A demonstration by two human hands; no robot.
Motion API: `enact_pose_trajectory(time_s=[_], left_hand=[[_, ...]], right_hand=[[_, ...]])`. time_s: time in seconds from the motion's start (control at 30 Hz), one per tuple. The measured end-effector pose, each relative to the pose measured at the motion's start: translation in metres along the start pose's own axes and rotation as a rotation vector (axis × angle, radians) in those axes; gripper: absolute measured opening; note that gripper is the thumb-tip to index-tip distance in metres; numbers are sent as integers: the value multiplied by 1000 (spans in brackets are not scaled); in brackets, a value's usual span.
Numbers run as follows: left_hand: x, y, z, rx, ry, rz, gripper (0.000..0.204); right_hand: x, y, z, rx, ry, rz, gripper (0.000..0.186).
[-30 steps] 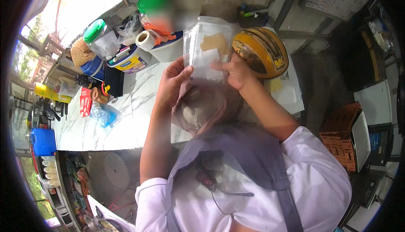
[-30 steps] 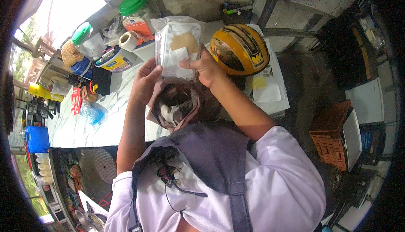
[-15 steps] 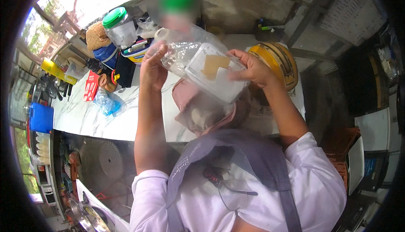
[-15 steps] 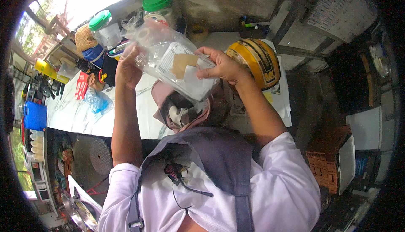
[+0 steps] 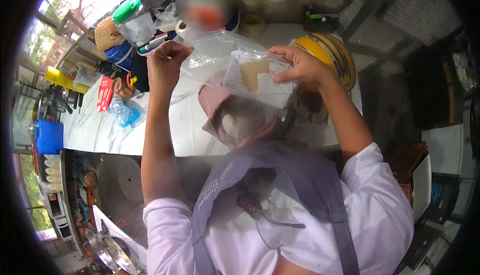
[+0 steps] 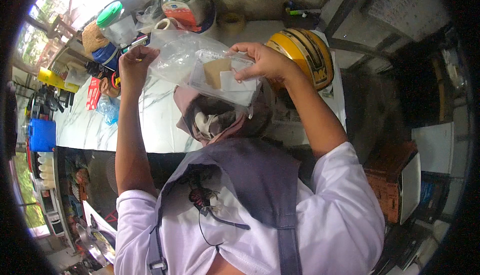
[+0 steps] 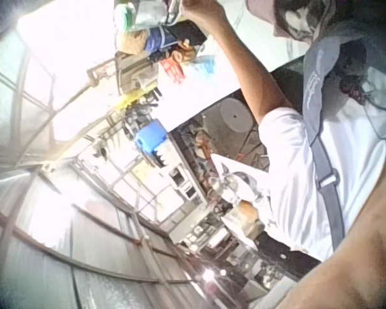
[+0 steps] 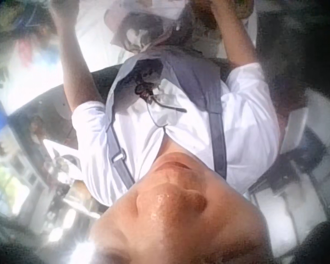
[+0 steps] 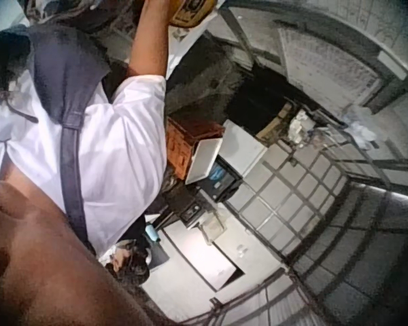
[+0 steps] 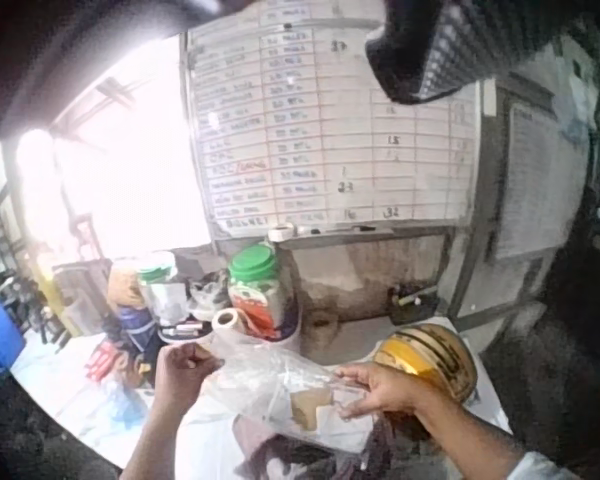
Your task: The person removes a plastic bag containing papers from a pink bag, puts on black gloves, and breads small pieces of food by hand in a bowl of flour.
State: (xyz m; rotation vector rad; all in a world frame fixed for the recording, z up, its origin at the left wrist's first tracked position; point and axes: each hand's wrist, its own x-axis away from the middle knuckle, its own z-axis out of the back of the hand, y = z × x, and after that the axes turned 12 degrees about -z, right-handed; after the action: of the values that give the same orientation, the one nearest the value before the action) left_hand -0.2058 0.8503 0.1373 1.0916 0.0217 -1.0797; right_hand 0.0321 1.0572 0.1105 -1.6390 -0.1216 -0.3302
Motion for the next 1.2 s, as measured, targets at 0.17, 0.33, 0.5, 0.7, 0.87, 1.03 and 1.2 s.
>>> enact_pose_trajectory(time_s=[0.17,0.33,0.5,0.7,0.87,1.03,1.2], left_hand=[[3,30,-4,-432,196,-486,14],[12,45,-9,-405,196,-345,12],[9,41,10,460,-146,44,11],[19,20,29,1025,-506,244,34],[54,6,16,731,-663,296,25],[79,17,-16,431,-575,412,28],[95,25,-30,361,-578,463,16]], right_hand=[[-6,8,4,-121,-46,-31,53],[-7,12,5,-104,-25,-50,50],[-5,15,8,-113,-61,-47,49],[6,14,9,-49,-103,-13,45],[8,12,1,-84,-320,-27,37],[4,28,-1,-13,-266,-41,37],[8,43,-11,-123,-266,-34,37]])
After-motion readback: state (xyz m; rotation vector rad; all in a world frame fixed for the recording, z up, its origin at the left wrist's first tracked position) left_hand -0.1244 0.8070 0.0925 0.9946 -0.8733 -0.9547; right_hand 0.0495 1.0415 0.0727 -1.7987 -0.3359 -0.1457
